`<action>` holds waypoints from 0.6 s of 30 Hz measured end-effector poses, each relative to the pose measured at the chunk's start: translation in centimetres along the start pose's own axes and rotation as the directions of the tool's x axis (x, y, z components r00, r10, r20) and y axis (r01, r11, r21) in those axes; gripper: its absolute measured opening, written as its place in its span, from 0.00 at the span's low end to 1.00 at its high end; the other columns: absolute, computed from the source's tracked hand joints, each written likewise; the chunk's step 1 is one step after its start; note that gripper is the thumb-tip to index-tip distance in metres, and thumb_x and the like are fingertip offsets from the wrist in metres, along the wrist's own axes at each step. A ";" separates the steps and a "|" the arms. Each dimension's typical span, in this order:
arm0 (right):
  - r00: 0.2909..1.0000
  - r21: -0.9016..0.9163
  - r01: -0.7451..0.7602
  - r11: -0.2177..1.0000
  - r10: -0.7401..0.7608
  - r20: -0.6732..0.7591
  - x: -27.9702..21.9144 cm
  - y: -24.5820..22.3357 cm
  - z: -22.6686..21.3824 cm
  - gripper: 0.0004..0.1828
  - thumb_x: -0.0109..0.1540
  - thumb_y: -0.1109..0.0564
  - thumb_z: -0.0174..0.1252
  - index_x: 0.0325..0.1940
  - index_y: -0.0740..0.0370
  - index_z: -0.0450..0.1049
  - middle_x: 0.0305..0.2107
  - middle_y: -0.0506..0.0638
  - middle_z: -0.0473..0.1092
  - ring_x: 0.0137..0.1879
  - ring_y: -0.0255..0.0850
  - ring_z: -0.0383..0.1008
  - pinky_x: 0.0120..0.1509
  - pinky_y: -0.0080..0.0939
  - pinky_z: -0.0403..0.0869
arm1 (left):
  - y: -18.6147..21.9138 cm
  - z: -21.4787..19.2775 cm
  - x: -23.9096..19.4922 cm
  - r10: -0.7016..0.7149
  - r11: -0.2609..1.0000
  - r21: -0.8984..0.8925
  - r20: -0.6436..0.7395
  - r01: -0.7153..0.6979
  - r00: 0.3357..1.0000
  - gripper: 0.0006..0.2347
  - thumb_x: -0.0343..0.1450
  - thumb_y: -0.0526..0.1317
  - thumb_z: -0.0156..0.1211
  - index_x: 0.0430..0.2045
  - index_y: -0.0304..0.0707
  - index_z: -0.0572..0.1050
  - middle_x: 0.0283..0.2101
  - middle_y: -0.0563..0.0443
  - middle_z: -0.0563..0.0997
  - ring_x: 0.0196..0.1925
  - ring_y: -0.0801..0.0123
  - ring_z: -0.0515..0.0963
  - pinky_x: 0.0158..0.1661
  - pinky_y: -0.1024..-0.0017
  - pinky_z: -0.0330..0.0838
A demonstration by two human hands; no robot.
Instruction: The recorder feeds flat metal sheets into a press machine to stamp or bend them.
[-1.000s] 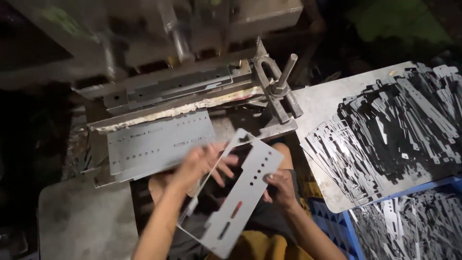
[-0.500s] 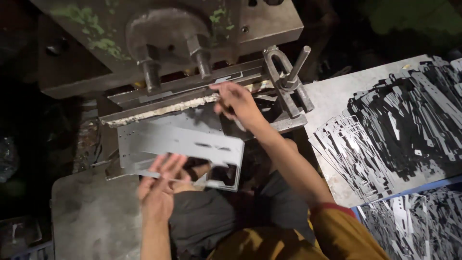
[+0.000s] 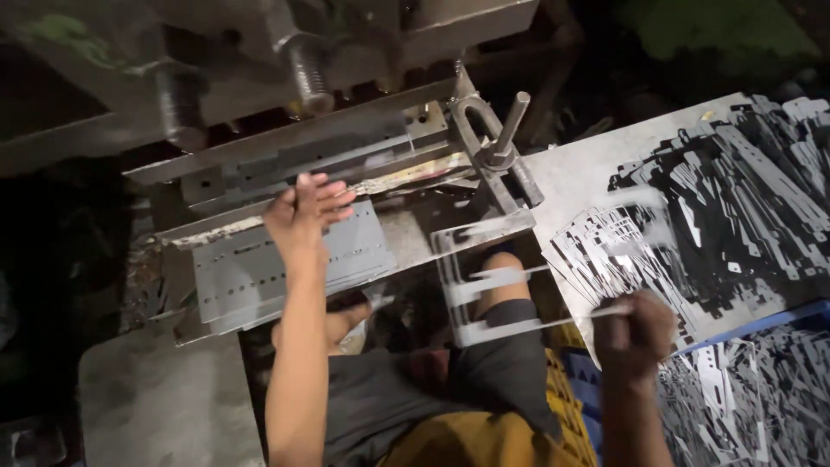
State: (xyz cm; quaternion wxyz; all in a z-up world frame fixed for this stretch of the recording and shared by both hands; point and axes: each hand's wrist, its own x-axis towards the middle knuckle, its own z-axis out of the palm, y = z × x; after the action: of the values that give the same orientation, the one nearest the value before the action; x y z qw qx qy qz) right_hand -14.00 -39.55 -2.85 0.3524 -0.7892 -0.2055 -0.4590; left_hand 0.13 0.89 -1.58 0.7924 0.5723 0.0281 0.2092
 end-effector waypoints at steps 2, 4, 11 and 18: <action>0.999 -0.070 0.008 0.997 -0.011 -0.038 -4.2 2.7 -4.2 0.05 0.75 0.64 0.55 0.49 0.65 0.64 0.31 0.59 0.66 0.28 0.39 0.65 0.30 0.36 0.65 | -0.8 0.3 0.7 -0.145 0.989 0.005 -0.084 0.146 0.986 0.24 0.75 0.51 0.62 0.42 0.16 0.75 0.38 0.28 0.85 0.34 0.51 0.88 0.30 0.62 0.84; 0.740 0.811 -0.354 0.466 0.670 -0.061 -9.6 5.4 -8.4 0.14 0.79 0.54 0.52 0.43 0.67 0.70 0.19 0.51 0.63 0.21 0.34 0.63 0.28 0.32 0.64 | -0.3 0.5 0.3 -0.212 0.967 0.127 -0.090 0.223 0.973 0.24 0.77 0.52 0.58 0.41 0.16 0.77 0.36 0.29 0.86 0.29 0.50 0.85 0.26 0.63 0.76; 0.151 -0.090 -0.986 0.143 0.985 -0.085 -22.6 8.3 -5.5 0.17 0.67 0.48 0.51 0.50 0.59 0.79 0.21 0.47 0.69 0.21 0.32 0.60 0.24 0.32 0.56 | 3.2 -5.2 -7.8 0.020 -0.118 0.783 0.617 -0.611 0.787 0.36 0.63 0.55 0.63 0.60 0.24 0.66 0.66 0.30 0.67 0.71 0.45 0.62 0.65 0.47 0.55; 0.218 0.315 -0.948 0.043 0.807 0.549 -11.0 -1.2 9.3 0.09 0.67 0.58 0.55 0.47 0.65 0.77 0.33 0.43 0.72 0.32 0.29 0.71 0.37 0.29 0.73 | 8.2 -11.2 -9.9 -0.025 -0.128 0.719 0.687 -0.683 0.727 0.24 0.63 0.28 0.58 0.57 0.39 0.73 0.64 0.47 0.75 0.66 0.59 0.74 0.63 0.60 0.68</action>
State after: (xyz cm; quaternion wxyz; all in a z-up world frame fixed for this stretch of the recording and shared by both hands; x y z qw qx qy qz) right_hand -14.85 -31.80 -15.05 0.7608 -0.6290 0.1543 0.0423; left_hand -14.54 9.45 0.15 0.0330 0.9650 -0.1910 0.1769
